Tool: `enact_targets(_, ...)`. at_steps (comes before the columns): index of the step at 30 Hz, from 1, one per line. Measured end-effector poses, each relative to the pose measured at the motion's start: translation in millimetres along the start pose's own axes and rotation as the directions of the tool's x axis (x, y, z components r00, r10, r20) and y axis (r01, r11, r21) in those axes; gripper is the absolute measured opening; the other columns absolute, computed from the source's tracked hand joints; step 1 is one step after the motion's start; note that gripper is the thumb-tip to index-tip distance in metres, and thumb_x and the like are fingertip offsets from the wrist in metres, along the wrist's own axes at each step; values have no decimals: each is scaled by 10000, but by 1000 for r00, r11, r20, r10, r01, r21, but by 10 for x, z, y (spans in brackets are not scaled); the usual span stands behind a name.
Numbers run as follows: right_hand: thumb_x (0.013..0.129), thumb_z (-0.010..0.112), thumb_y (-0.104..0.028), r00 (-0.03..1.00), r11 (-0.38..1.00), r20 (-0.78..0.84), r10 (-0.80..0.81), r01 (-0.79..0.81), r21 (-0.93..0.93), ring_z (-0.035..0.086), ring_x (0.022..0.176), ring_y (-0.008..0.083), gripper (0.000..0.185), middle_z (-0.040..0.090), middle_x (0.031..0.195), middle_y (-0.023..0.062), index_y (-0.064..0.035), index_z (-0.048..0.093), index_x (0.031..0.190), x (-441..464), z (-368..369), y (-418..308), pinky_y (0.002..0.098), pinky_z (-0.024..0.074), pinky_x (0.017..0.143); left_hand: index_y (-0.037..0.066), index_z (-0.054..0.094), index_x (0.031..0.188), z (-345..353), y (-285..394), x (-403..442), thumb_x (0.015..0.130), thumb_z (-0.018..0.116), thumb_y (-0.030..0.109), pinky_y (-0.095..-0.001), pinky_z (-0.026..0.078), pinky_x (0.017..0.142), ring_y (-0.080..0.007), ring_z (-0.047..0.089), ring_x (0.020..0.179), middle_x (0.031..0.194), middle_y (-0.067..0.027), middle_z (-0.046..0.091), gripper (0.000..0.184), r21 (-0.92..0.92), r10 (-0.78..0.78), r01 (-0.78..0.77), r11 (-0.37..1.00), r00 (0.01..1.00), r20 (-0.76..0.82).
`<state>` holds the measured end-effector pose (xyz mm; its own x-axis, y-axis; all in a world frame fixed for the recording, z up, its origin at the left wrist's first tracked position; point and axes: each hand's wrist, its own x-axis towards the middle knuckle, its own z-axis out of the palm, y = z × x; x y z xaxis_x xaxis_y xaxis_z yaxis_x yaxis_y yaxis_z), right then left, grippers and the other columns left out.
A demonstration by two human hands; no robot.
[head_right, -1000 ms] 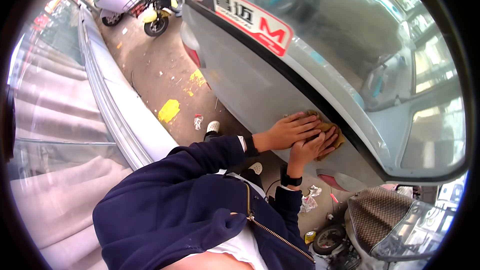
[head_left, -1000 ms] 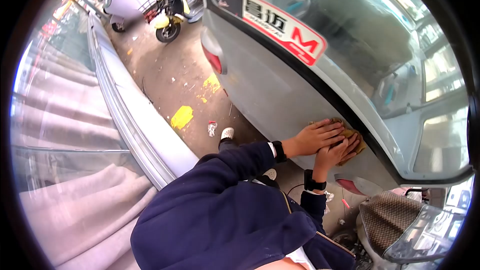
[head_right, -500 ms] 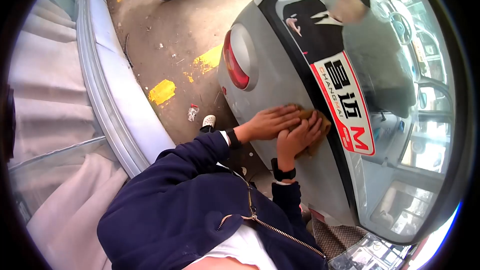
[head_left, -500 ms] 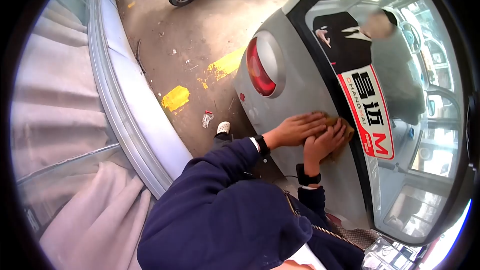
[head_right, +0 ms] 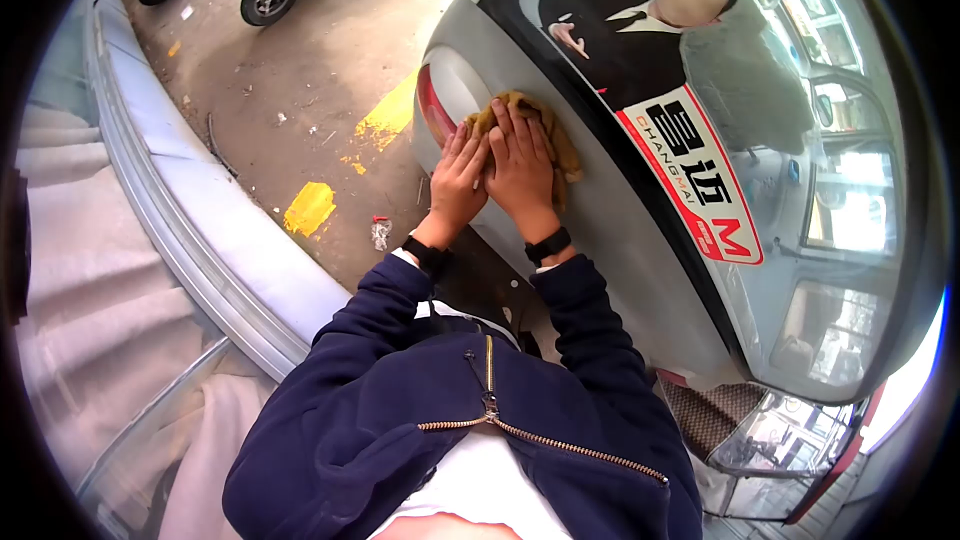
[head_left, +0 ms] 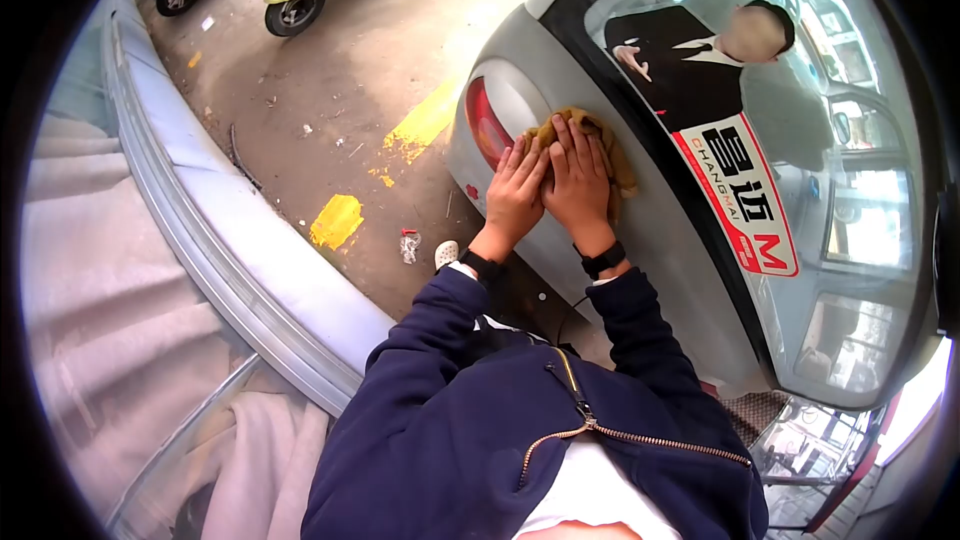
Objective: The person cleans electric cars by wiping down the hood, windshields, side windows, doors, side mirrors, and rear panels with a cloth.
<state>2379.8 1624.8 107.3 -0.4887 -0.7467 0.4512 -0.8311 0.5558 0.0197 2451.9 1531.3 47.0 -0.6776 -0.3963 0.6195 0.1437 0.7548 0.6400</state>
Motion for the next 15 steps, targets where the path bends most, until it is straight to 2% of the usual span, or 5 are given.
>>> enact_targets(5,745,658,-131,993,999,117,24,-29,36,422,1321,234,403,465,1434,25,-123,536,1129,-281,-403,167,417,338,1097,52,580,1270,-156,298,144,686,627,90,-477,404,1033,-384,492,1246,1305,-166,561,587,155,24,-51,987,985,171)
enact_targets(9,771,652,-162,992,997,111,62,-57,-43,410,1328,205,405,442,1452,6,-131,554,1163,-442,-612,206,388,338,1098,65,585,1266,-46,349,105,766,566,134,-508,394,1019,-437,489,1213,1303,-203,550,505,304,80,-154,940,967,242)
enact_targets(12,791,643,-100,974,987,158,160,-159,-20,449,1291,206,372,532,1364,17,-115,597,1160,-493,-818,109,375,380,1061,65,579,1281,62,312,50,800,522,133,-524,400,1003,-463,490,1198,1302,-224,544,490,343,105,-183,921,967,234)
enact_targets(14,820,628,-44,913,854,92,399,-406,326,552,1151,273,323,632,1193,76,-66,622,1142,-535,-882,72,380,442,974,59,575,1285,120,266,10,808,511,133,-523,403,999,-469,493,1192,1300,-233,543,487,383,131,-214,898,964,233)
enact_targets(15,820,628,-44,910,851,83,405,-409,330,552,1151,273,323,632,1193,76,-66,622,1142,-532,-929,45,380,442,974,50,571,1289,119,258,18,812,502,131,-518,410,986,-477,500,1177,1296,-243,541,488,395,148,-239,887,958,246)
